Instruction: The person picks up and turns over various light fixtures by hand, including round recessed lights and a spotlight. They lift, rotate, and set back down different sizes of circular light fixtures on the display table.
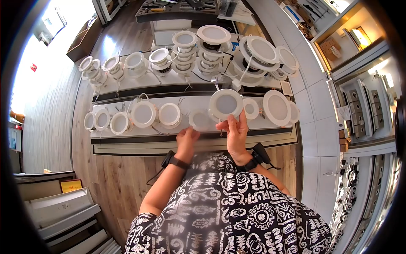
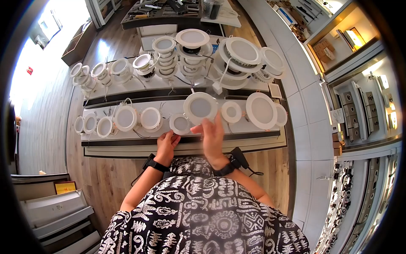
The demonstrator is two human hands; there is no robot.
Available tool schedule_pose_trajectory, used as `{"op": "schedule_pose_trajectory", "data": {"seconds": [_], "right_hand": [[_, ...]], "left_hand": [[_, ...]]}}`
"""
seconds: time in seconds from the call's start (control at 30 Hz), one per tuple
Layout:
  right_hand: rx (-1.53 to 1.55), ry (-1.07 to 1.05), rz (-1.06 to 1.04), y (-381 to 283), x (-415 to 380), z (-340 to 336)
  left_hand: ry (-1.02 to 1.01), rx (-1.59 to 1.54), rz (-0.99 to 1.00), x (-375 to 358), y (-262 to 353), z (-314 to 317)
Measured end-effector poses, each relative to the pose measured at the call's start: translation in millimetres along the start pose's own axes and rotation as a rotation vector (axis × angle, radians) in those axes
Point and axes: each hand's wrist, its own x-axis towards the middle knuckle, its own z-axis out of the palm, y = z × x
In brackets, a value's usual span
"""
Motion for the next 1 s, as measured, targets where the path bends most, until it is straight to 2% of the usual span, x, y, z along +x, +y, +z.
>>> {"op": "schedule_pose_trajectory", "data": {"seconds": [0.27,0.37,0.47,0.5,0.6,0.8,1.0], "right_hand": [[-0.001,0.002,0.008,0,0,-2],[0.006,0.004,0.006,1,0,-2],[0.017,0.005,-0.002,4,-1,-4],[0.025,0.008,0.001,3,-1,-3],[0.038,0.019,0.019,4,0,-3],[0.079,0.034,0.02,7,3,-3],[0.115,0.039,0.038,11,4,0]], "left_hand": [[-0.016,-0.025,-0.027,-21,19,3],[-0.132,0.058,0.051,-31,21,-4],[-0.087,-0.131,-0.127,-38,27,-11],[-0.125,-0.058,-0.083,-41,26,-14],[-0.119,-0.174,-0.196,-47,26,-24],[-0.234,-0.218,-0.239,-63,36,-26],[-0.322,-0.251,-0.254,-43,33,-12]]}}
